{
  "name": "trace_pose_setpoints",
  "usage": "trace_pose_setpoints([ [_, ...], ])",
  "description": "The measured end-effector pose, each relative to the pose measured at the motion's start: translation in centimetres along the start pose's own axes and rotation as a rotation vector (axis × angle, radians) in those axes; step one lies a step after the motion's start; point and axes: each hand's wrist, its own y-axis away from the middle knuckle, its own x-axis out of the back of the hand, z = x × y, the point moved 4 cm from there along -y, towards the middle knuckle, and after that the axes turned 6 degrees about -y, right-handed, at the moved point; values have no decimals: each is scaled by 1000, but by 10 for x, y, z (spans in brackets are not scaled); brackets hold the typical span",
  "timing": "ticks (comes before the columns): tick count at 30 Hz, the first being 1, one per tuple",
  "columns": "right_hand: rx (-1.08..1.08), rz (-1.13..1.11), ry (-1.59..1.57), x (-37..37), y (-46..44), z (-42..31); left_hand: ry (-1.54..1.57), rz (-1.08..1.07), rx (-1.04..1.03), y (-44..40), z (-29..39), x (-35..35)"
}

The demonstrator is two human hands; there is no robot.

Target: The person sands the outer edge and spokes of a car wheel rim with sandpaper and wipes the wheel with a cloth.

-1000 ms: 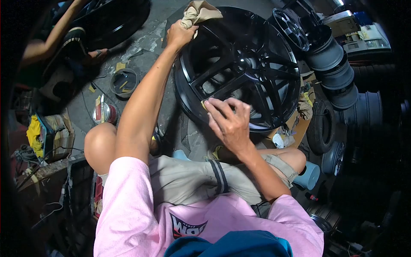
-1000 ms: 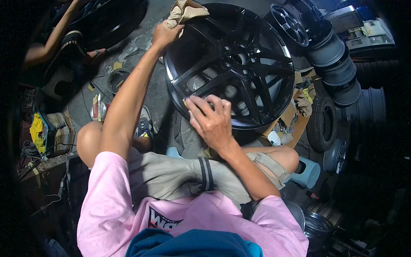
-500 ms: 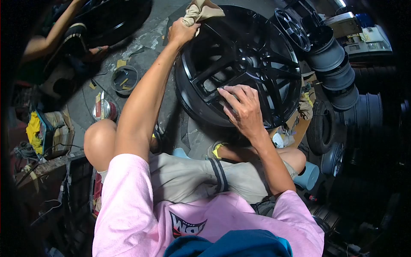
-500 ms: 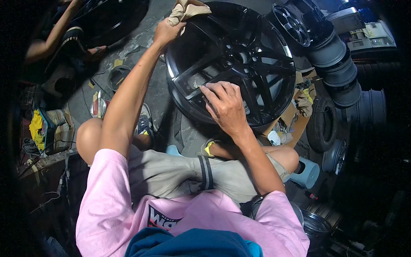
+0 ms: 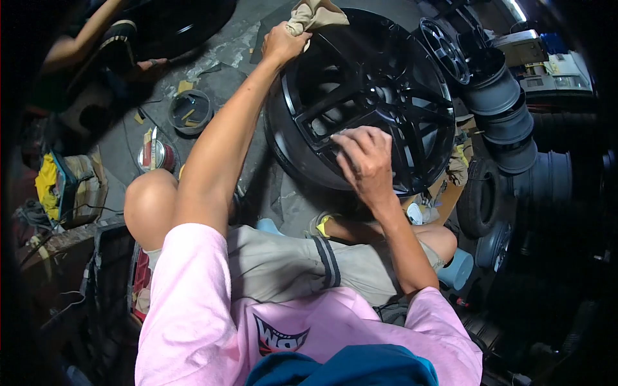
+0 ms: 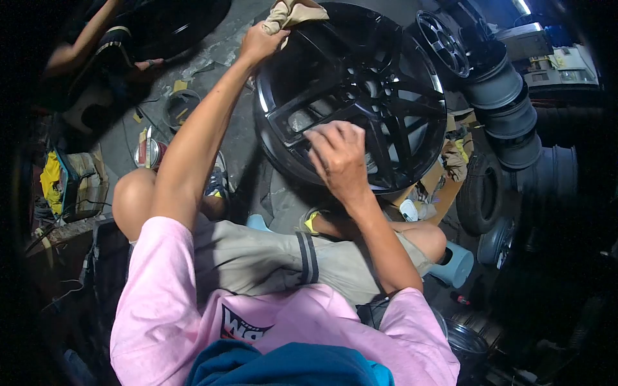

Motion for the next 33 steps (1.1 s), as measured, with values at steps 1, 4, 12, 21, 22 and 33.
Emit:
trace_pose_setpoints([
  [1, 21, -3, -22, -2, 0, -5, 3, -1, 1, -1, 0, -2],
  [4, 54, -5, -72, -7, -1, -14, -6, -8, 7, 1, 2, 2],
  [12, 31, 37, -29, -4, -3, -10, 3, 74, -28, -4, -3, -5],
  [21, 8, 58, 76, 2, -11, 10, -25, 61, 5, 0, 0, -2],
  [22, -17, 64, 97, 3, -12, 12, -23, 66, 9, 1, -1, 0],
  [33, 4, 35, 8, -5, -2, -8, -27, 43, 18, 3, 4, 2],
])
